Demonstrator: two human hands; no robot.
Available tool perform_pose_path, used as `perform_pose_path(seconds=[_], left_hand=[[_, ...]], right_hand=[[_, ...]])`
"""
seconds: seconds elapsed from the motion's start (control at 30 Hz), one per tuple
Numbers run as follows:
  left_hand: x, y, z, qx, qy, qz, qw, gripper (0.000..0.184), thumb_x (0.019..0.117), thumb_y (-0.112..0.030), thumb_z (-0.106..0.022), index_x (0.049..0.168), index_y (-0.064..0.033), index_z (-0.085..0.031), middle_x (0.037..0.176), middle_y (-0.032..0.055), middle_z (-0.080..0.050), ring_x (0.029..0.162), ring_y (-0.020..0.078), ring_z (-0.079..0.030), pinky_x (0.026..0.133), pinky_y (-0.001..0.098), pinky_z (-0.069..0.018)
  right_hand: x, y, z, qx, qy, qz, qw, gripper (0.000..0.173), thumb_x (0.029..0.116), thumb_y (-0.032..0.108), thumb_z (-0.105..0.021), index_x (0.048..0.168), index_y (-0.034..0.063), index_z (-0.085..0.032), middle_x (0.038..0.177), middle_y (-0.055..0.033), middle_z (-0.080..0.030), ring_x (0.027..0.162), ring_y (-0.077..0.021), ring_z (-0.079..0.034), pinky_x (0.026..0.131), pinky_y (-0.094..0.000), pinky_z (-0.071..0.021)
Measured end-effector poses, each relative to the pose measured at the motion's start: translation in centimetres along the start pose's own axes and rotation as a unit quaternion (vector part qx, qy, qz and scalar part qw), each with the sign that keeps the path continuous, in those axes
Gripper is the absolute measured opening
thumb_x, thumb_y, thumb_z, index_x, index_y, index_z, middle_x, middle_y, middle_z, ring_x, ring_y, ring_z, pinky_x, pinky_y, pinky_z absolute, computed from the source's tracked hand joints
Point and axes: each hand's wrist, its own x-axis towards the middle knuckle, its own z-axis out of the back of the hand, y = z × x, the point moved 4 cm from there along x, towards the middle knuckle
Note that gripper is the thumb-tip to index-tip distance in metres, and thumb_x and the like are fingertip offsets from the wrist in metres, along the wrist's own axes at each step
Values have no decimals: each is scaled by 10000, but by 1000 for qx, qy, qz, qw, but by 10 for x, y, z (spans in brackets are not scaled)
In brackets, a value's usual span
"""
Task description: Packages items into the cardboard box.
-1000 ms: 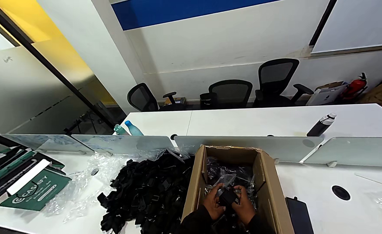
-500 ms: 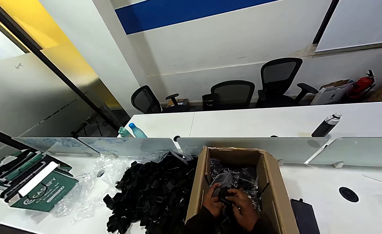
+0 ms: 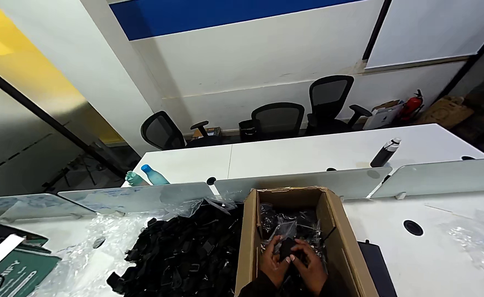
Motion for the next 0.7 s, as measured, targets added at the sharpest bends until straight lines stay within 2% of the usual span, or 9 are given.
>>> perform_pose_path(seconds=[0.1,0.17,0.27,0.37,0.43,0.5,0.57,0.63,0.7], left_hand=[[-4,-6,-4,-27,33,-1,999,728,847,56,-674,1510,57,-372,1528,187,-485,887,180,-741,797,360,-641],[-9,-9,-7,-30,68,-1,997,741,851,74,-657,1525,42,-352,1502,190,-513,924,197,-746,818,374,-642],[-10,-7,-8,16,96,-17,995,751,840,49,-685,1525,36,-376,1456,203,-553,1022,218,-735,906,388,-629],[-7,2,-8,87,94,-75,989,740,824,-92,-735,1478,91,-441,1423,252,-572,1177,257,-677,1037,389,-556],[-5,3,-5,136,59,-91,985,638,880,-216,-706,1412,91,-534,1341,244,-636,1213,278,-656,1080,413,-520],[-4,0,2,183,18,-33,982,481,961,-276,-634,1316,48,-646,1261,211,-694,1216,282,-660,1104,441,-496],[-4,-1,9,227,-8,36,973,373,1003,-297,-594,1178,-1,-738,1177,168,-737,1165,263,-689,1091,454,-505],[-4,-2,14,271,2,88,958,327,994,-285,-609,1108,-16,-756,1119,152,-749,1123,261,-698,1070,458,-507],[-4,0,14,295,12,106,950,299,948,-255,-657,1100,-13,-744,1080,153,-748,1067,262,-710,1027,458,-529]], right_hand=[[-11,3,-10,158,-60,-166,972,728,853,106,-760,1445,-9,-353,1230,-216,-641,972,-256,-710,800,-415,-619],[-20,4,-17,261,-63,-221,938,739,891,76,-730,1489,16,-300,1123,-226,-652,852,-289,-717,715,-441,-629],[-28,5,-17,311,-67,-222,922,528,921,35,-704,1379,-33,-450,1044,-218,-699,840,-296,-726,733,-454,-635],[-31,-2,-8,210,-112,-176,955,528,839,7,-753,1313,-55,-529,1060,-194,-710,884,-256,-731,764,-424,-635],[-33,-1,-2,116,-150,-146,971,572,771,34,-796,1286,-50,-562,1083,-180,-712,942,-235,-723,837,-408,-623],[-37,7,5,59,-177,-142,972,621,763,50,-823,1300,-48,-527,1100,-198,-690,969,-258,-704,860,-431,-600],[-42,14,10,32,-200,-117,972,594,725,68,-836,1245,-42,-572,1043,-170,-717,919,-233,-721,820,-412,-614],[-45,20,13,18,-208,-70,976,547,715,86,-819,1208,-38,-618,1010,-133,-737,887,-183,-731,800,-367,-623],[-49,26,14,-22,-201,-23,979,516,760,118,-771,1229,-47,-631,1033,-120,-736,913,-145,-720,830,-336,-608]])
